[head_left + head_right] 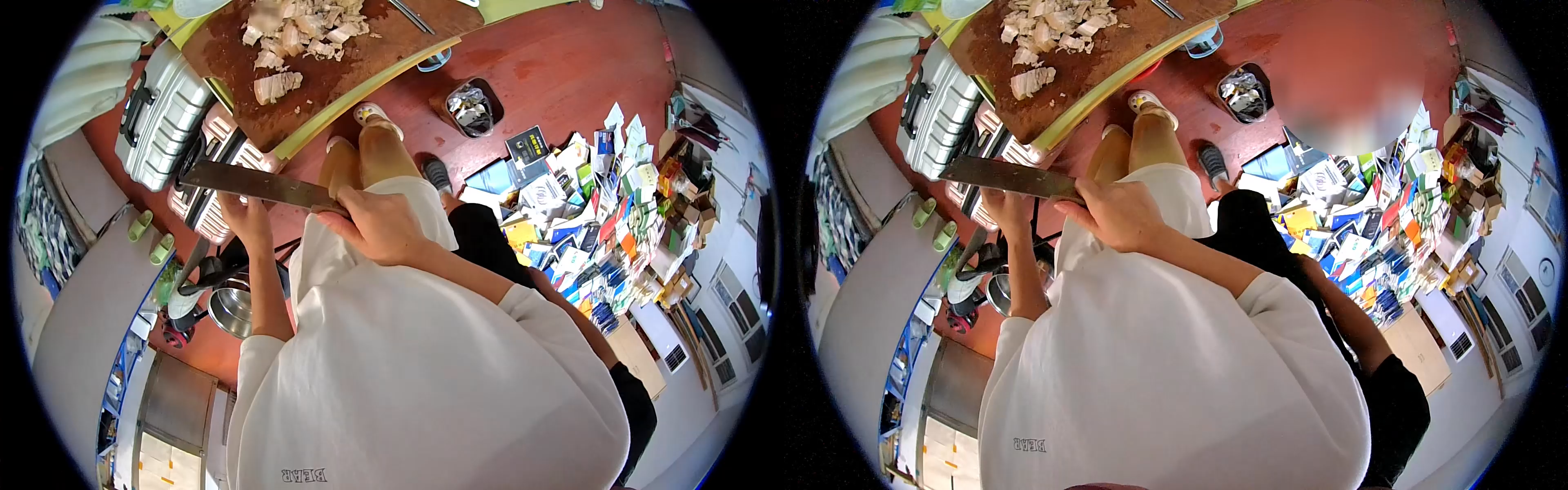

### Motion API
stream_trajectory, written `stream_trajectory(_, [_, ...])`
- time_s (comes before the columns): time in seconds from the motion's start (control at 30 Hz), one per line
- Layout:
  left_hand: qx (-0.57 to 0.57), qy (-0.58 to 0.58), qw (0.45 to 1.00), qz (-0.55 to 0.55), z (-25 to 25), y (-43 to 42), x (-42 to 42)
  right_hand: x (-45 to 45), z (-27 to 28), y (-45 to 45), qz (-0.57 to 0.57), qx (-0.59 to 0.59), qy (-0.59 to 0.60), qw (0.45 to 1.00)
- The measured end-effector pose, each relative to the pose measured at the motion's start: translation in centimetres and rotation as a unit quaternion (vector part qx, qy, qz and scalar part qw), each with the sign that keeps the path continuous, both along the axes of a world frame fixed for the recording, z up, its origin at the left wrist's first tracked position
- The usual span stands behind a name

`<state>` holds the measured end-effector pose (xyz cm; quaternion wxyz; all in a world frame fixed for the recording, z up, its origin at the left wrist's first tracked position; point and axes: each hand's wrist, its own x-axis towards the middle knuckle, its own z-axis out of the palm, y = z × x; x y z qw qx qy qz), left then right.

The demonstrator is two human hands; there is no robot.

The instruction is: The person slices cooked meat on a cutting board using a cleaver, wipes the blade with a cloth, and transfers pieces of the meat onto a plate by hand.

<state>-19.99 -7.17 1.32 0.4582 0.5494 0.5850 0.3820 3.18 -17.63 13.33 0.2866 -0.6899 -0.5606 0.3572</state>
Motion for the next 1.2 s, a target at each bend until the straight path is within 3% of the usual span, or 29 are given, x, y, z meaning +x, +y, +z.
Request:
stream_trajectory(0.1, [0.032, 0.035, 0.999, -0.025, 0.0, 0.1, 0.4, 0.4, 0.4, -0.1, -0.007, -0.023, 0.022, 0.999])
stream_trajectory(0.17, [0.008, -0.009, 1.000, -0.003, 1.9, 0.2, 2.5, 1.0, 1.1, 0.2, -0.013, -0.028, 0.027, 0.999])
stream_trajectory(0.27, [0.017, 0.050, 0.999, -0.007, 2.7, 0.3, 3.4, 2.5, 1.7, 1.1, -0.052, -0.090, 0.098, 0.990])
stream_trajectory(0.3, [0.003, 0.041, 0.999, 0.009, 2.9, 0.3, 4.1, 3.3, 2.2, 1.8, -0.051, -0.075, 0.054, 0.994])
stream_trajectory(0.4, [0.014, 0.049, 0.999, 0.017, 2.8, 0.6, 5.4, 5.4, 0.0, 3.2, -0.085, -0.073, 0.134, 0.985])
stream_trajectory(0.5, [0.001, 0.033, 0.998, 0.055, 2.6, 1.1, 7.5, 8.7, -1.7, 4.6, -0.020, 0.002, 0.004, 1.000])
stream_trajectory(0.57, [0.043, 0.039, 0.996, 0.074, 1.4, 1.9, 8.9, 10.6, -2.0, 6.0, 0.008, -0.027, -0.064, 0.998])
stream_trajectory(0.63, [0.077, 0.079, 0.991, 0.074, 2.0, 2.8, 10.7, 12.0, -2.4, 7.5, 0.023, -0.011, -0.021, 0.999])
stream_trajectory(0.7, [0.059, 0.075, 0.990, 0.109, 2.2, 3.7, 12.7, 13.0, -3.0, 8.8, 0.059, -0.018, -0.057, 0.996])
stream_trajectory(0.77, [0.156, 0.162, 0.969, 0.106, 1.9, 5.0, 13.8, 14.0, -2.9, 11.1, 0.097, -0.035, -0.035, 0.994])
stream_trajectory(0.83, [0.176, 0.199, 0.957, 0.116, 1.6, 5.9, 14.2, 14.2, -2.9, 12.4, 0.146, -0.024, -0.106, 0.983])
stream_trajectory(0.9, [0.223, 0.246, 0.937, 0.110, 1.6, 6.6, 14.6, 14.2, -2.9, 13.6, 0.157, -0.024, -0.091, 0.983])
stream_trajectory(0.93, [0.194, 0.200, 0.952, 0.126, 1.5, 6.8, 15.0, 14.2, -3.1, 14.2, 0.175, -0.015, -0.114, 0.978])
stream_trajectory(1.2, [0.187, 0.195, 0.957, 0.107, 0.1, 7.6, 14.9, 14.1, -3.1, 16.1, 0.225, -0.026, -0.152, 0.962])
